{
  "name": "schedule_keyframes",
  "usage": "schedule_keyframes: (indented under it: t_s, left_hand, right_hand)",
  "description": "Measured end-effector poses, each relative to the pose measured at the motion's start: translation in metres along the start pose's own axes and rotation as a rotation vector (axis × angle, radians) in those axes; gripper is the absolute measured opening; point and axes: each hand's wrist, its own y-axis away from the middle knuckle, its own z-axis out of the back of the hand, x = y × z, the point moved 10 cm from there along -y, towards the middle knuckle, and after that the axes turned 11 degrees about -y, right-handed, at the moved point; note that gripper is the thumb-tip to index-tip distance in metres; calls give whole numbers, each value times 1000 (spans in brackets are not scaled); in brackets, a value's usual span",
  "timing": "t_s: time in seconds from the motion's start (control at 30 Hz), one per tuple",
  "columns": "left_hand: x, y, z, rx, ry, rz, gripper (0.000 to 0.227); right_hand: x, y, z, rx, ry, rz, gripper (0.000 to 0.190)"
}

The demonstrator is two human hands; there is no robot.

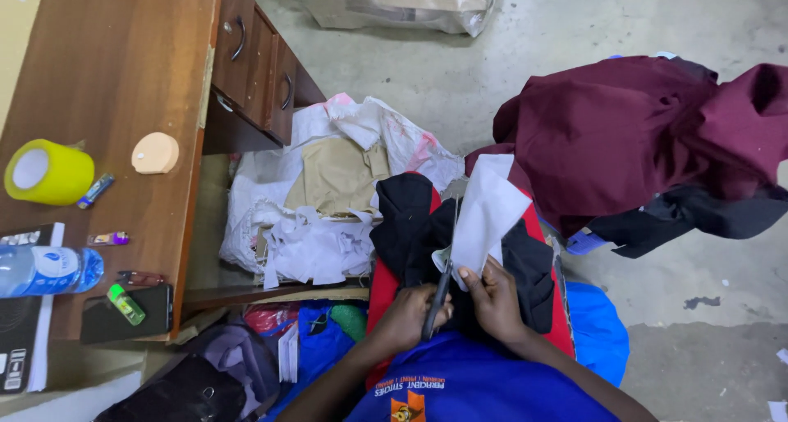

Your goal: Trimming excess fabric and labels from garments using scissors

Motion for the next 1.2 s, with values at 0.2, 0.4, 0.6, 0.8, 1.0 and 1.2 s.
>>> schedule_keyframes:
  t_s: [0.2, 0.4, 0.6, 0.8, 1.0, 1.2]
  left_hand:
    - [-4, -12, 9, 15, 167, 95, 15]
    - [-24, -15, 22, 5, 257, 67, 9]
    - [5, -10, 39, -93, 109, 75, 24]
    - [-25, 20, 90, -230, -711, -108, 35]
    - [-38, 35, 88, -447, -1462, -274, 51]
    - [-27, 27, 77, -299, -1155, -368, 64]
  right_hand:
    - [2, -3, -5, 51, -30, -11, 23]
    - [-4, -2, -6, 75, -8, 3, 23]
    - [-100, -4, 15, -34, -198, -273, 12]
    - [-155, -20, 41, -123, -975, -482, 68]
    - [-92, -31, 24, 228, -1157, -649, 113]
    - [-47, -39, 52, -119, -749, -664, 12]
